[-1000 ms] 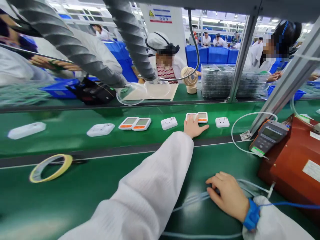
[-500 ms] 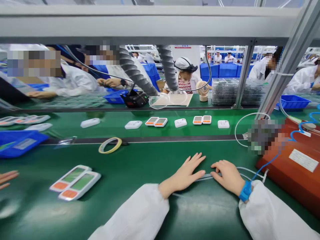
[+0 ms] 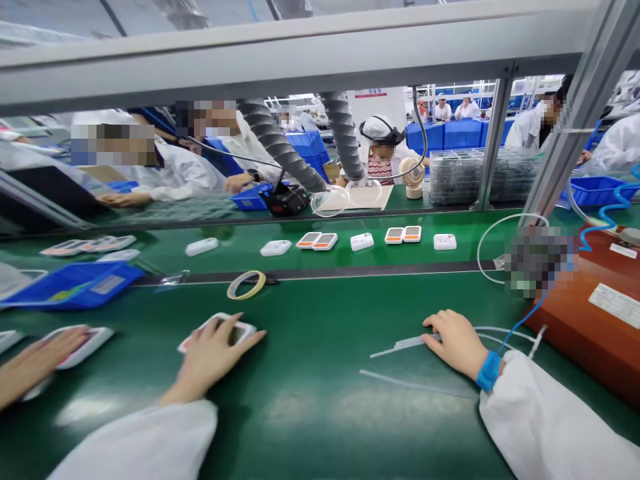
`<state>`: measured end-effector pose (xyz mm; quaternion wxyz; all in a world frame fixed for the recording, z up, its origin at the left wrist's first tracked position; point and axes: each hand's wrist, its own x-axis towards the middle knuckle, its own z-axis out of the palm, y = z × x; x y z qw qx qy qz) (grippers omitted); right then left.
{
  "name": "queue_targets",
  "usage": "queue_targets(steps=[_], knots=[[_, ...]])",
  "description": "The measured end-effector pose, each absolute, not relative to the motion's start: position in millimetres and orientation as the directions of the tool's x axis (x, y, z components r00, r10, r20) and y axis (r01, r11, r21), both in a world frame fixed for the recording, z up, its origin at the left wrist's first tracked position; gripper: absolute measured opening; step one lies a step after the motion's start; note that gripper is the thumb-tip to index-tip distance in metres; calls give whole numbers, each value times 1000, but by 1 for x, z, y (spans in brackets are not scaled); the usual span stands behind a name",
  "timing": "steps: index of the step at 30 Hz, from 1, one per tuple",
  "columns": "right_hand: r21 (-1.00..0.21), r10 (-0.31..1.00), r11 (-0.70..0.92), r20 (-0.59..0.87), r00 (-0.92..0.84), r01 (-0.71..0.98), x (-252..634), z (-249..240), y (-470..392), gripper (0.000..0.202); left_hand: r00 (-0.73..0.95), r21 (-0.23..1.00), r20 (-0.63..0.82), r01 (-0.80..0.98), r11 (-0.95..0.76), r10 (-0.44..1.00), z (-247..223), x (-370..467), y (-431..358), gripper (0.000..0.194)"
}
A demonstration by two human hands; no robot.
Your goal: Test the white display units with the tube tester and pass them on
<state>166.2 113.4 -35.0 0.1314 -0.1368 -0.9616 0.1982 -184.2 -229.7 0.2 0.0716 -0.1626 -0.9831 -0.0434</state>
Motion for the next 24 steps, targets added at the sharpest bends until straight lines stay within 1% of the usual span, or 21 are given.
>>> queue_targets(steps=[1,4,5,6,7,8,9,11,12,13,15,16,17,18,19,21,23,24], knots=[[-415,307,887,202,-930,203,165,-35,110,15,-931,48,145,346,937,336,-5,-176,-215,51],[-416,273,894,209,-939,167,164,-35,105,17,-895,68,149,434,899,421,-23,-137,-157,60],[-418,262,895,210,-942,156,165,-35,105,17,-890,92,208,431,898,406,-28,-120,-137,59],[-420,254,896,211,-944,147,166,-35,106,17,-868,101,254,463,881,427,-32,-102,-117,57],[-421,249,896,214,-945,140,168,-35,107,17,-836,114,262,523,845,482,-34,-84,-100,54],[-422,245,896,219,-944,135,170,-35,109,17,-782,134,260,611,780,567,-35,-67,-84,52],[-422,242,897,225,-944,130,172,-35,111,16,-697,165,272,713,682,663,-35,-52,-69,53],[-420,236,899,238,-942,119,173,-35,112,12,-549,281,329,834,475,768,-32,-27,-44,55],[-420,232,901,243,-942,113,173,-35,113,9,-513,373,353,844,385,783,-29,-18,-32,57],[-420,228,901,248,-942,107,173,-35,112,8,-513,481,371,819,312,774,-26,-10,-21,58],[-427,227,899,258,-939,99,173,-34,112,9,-563,717,347,675,175,750,-22,3,-3,59],[-434,235,895,265,-935,102,172,-34,113,9,-581,833,297,546,92,758,-20,9,3,60],[-443,250,890,272,-929,110,172,-35,114,10,-575,923,233,384,7,784,-20,15,8,62],[-454,275,882,281,-920,124,173,-35,116,10,-550,976,172,205,-67,818,-20,19,11,64],[-466,307,872,291,-906,146,173,-35,118,10,-520,992,119,26,-123,846,-21,23,12,66],[-491,381,849,310,-871,197,175,-34,124,13,-505,949,36,-254,-189,862,-23,26,10,68],[-524,454,819,342,-823,234,178,-33,130,20,-550,877,-54,-426,-225,833,-25,25,8,66],[-545,482,805,368,-795,236,179,-32,131,27,-559,844,-106,-488,-223,823,-25,23,7,65]])
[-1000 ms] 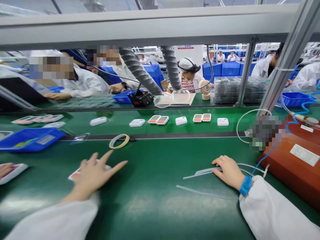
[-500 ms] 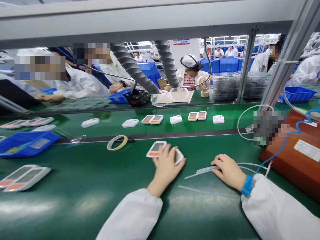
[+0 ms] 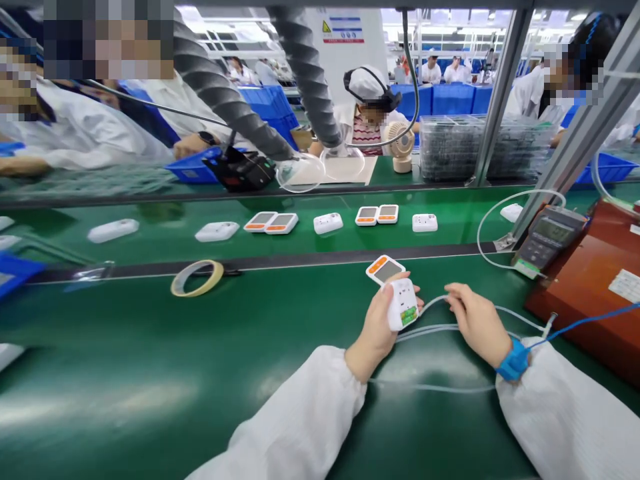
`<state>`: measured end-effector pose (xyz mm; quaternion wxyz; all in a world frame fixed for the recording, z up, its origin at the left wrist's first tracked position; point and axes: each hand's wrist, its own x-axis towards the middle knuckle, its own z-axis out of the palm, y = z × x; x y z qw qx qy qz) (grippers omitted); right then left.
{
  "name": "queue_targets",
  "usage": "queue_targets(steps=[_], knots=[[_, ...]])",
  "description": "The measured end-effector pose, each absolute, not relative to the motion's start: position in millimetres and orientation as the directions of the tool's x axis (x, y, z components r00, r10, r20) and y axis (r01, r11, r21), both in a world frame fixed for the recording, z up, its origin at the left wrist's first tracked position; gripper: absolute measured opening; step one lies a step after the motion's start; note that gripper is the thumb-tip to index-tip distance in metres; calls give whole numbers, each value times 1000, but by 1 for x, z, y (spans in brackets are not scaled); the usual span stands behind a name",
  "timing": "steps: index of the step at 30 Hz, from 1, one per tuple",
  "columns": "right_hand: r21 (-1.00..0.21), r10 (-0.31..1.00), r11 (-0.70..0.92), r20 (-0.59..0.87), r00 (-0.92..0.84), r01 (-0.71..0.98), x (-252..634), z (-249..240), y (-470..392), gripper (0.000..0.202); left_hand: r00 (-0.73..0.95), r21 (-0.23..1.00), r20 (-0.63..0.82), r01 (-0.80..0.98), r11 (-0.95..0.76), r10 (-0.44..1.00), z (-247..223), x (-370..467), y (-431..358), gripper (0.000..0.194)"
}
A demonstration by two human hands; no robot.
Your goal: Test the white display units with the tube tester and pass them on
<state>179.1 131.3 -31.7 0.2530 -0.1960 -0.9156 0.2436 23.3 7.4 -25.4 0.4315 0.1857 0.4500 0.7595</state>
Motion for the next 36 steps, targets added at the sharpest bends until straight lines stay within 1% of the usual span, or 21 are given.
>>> queue_targets(steps=[2,4,5,6,8,11,13,18,20,23,25,29,33,36], knots=[[-577,500,793,433,-750,195,181,-29,132,44,-511,797,-201,-581,-164,836,-25,21,7,63],[-569,454,814,498,-739,117,182,-27,130,56,-406,784,-252,-618,-61,878,-25,21,8,60],[-549,412,832,519,-749,77,182,-26,128,58,-351,790,-258,-613,-12,900,-25,22,8,60],[-530,372,847,532,-761,43,182,-26,125,57,-306,803,-256,-596,25,917,-25,23,8,61],[-519,324,855,532,-783,1,181,-26,121,48,-265,830,-247,-554,62,932,-24,26,8,63],[-569,355,822,516,-780,-2,180,-25,115,26,-281,856,-249,-512,75,927,-24,28,7,63],[-594,393,804,525,-755,6,180,-23,113,18,-283,862,-247,-502,77,927,-23,29,6,64],[-587,429,808,531,-731,48,184,-20,111,21,-262,858,-251,-507,88,932,-23,29,6,67],[-571,403,820,519,-754,45,185,-20,111,27,-259,864,-227,-499,71,939,-22,30,7,66],[-561,319,827,520,-792,-36,185,-19,111,38,-248,882,-184,-469,49,951,-21,31,7,66],[-569,306,819,534,-788,-67,184,-17,110,34,-267,906,-179,-421,52,947,-21,31,6,66],[-586,352,808,562,-749,-60,182,-14,107,19,-319,951,-153,-303,53,935,-20,31,5,67],[-609,393,792,558,-731,-38,182,-16,106,18,-291,937,-162,-346,54,943,-18,32,4,67],[-599,401,800,545,-736,-7,183,-18,106,19,-267,922,-161,-383,49,950,-18,33,4,69]])
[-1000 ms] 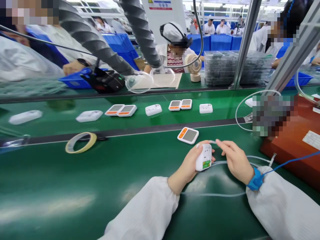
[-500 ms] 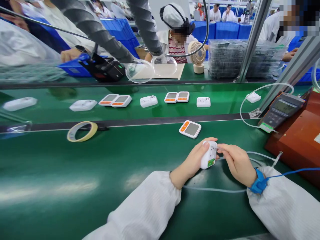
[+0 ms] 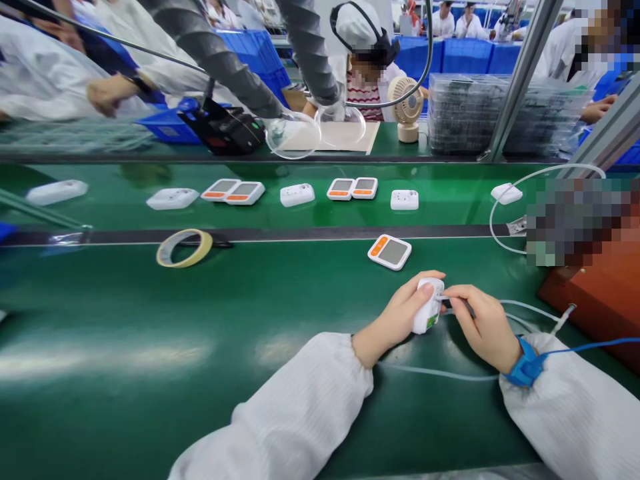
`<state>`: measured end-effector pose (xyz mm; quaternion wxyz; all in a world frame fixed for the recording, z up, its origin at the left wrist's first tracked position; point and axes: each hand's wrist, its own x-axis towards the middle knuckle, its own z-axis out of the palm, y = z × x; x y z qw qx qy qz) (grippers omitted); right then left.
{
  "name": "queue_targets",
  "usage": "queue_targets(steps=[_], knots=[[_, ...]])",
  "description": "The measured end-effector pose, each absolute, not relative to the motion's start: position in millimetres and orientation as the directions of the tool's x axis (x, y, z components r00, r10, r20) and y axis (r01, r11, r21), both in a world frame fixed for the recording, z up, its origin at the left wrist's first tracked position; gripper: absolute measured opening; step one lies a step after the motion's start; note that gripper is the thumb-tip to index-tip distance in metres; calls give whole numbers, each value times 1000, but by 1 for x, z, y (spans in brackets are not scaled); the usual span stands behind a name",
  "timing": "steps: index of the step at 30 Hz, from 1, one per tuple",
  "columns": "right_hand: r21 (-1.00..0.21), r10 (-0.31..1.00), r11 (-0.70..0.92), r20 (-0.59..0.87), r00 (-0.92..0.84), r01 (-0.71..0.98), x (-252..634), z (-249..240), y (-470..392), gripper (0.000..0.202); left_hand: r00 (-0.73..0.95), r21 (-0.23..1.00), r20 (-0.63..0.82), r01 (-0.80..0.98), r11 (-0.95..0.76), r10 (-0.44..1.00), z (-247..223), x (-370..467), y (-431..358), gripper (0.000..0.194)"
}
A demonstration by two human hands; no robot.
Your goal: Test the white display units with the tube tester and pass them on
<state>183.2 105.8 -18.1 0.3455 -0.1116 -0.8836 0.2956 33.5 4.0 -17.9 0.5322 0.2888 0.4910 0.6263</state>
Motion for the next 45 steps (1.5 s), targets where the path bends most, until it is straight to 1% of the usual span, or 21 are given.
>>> queue_targets(steps=[4,8,10,16,23,28,36,42,45], knots=[[-572,362,820,552,-751,-25,183,-18,106,25,-253,942,-129,-333,38,959,-20,33,4,69],[-581,359,812,570,-739,-54,183,-17,106,12,-308,980,-99,-197,39,946,-21,32,3,66],[-586,360,808,576,-734,-63,182,-16,106,7,-309,986,-95,-158,47,946,-20,32,3,65],[-590,359,803,583,-729,-77,182,-16,103,7,-311,995,-69,-86,45,948,-17,32,2,59],[-597,374,800,567,-734,-53,180,-14,100,8,-303,996,-65,-71,46,951,-18,35,1,60],[-612,387,790,557,-735,-48,180,-12,99,11,-295,998,-65,-27,60,953,-16,36,1,63],[-581,391,813,596,-701,-40,179,-11,94,12,-296,996,-44,65,67,954,-18,39,1,60],[-592,398,805,592,-701,-44,180,-9,94,12,-286,996,-49,54,68,957,-15,39,-1,59],[-604,416,797,576,-704,-24,181,-8,96,11,-307,997,-75,-6,77,949,-13,38,-1,58]])
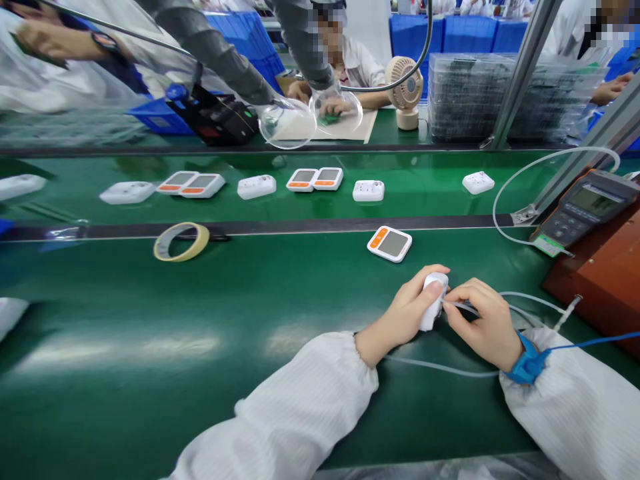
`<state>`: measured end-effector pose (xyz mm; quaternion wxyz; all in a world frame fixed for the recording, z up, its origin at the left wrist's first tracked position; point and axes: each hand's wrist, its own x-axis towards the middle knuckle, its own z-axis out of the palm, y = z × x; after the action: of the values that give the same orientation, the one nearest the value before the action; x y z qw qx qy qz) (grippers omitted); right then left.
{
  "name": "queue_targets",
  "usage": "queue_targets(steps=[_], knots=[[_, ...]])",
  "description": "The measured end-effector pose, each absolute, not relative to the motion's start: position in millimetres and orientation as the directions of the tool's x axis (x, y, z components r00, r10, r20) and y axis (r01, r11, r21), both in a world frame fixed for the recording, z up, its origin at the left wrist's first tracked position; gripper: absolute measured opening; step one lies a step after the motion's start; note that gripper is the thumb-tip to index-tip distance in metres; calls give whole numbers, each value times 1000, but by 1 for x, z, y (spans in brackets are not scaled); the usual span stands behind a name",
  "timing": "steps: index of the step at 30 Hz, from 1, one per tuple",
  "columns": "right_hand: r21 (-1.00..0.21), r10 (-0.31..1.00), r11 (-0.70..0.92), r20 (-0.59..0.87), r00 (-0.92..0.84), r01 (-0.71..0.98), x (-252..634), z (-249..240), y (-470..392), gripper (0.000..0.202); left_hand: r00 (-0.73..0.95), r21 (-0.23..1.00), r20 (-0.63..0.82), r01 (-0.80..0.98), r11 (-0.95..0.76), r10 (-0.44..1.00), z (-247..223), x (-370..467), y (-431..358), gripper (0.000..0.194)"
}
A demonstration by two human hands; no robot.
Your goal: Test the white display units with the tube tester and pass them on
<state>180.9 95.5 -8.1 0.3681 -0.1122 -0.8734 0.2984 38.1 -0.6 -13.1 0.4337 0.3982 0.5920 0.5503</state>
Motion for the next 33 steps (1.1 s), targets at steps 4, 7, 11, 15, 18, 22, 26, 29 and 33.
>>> queue_targets(steps=[4,7,11,15,18,22,26,29,33], knots=[[-600,427,800,562,-708,6,182,-10,97,12,-309,996,-87,-40,78,947,-13,39,-1,58],[-596,419,803,568,-709,-2,182,-11,98,13,-308,997,-68,-1,71,949,-14,40,-1,58],[-586,406,810,586,-701,-20,181,-10,97,13,-310,996,-64,42,80,949,-15,40,-1,60],[-585,402,811,580,-708,-20,180,-10,97,13,-297,995,-68,56,88,952,-15,40,0,62],[-581,394,814,581,-712,-24,180,-11,96,13,-303,994,-51,77,78,952,-16,41,0,62],[-588,387,809,563,-730,-25,181,-12,96,15,-316,991,-20,120,61,949,-18,41,-1,60],[-581,368,814,558,-744,-32,182,-12,98,13,-304,988,-30,134,74,952,-17,41,-2,60],[-555,345,831,542,-766,-19,182,-12,99,12,-300,996,-50,61,72,952,-14,41,-2,54],[-489,330,872,624,-708,-24,185,-8,100,12,-363,951,-118,-308,1,924,-17,40,2,56]])
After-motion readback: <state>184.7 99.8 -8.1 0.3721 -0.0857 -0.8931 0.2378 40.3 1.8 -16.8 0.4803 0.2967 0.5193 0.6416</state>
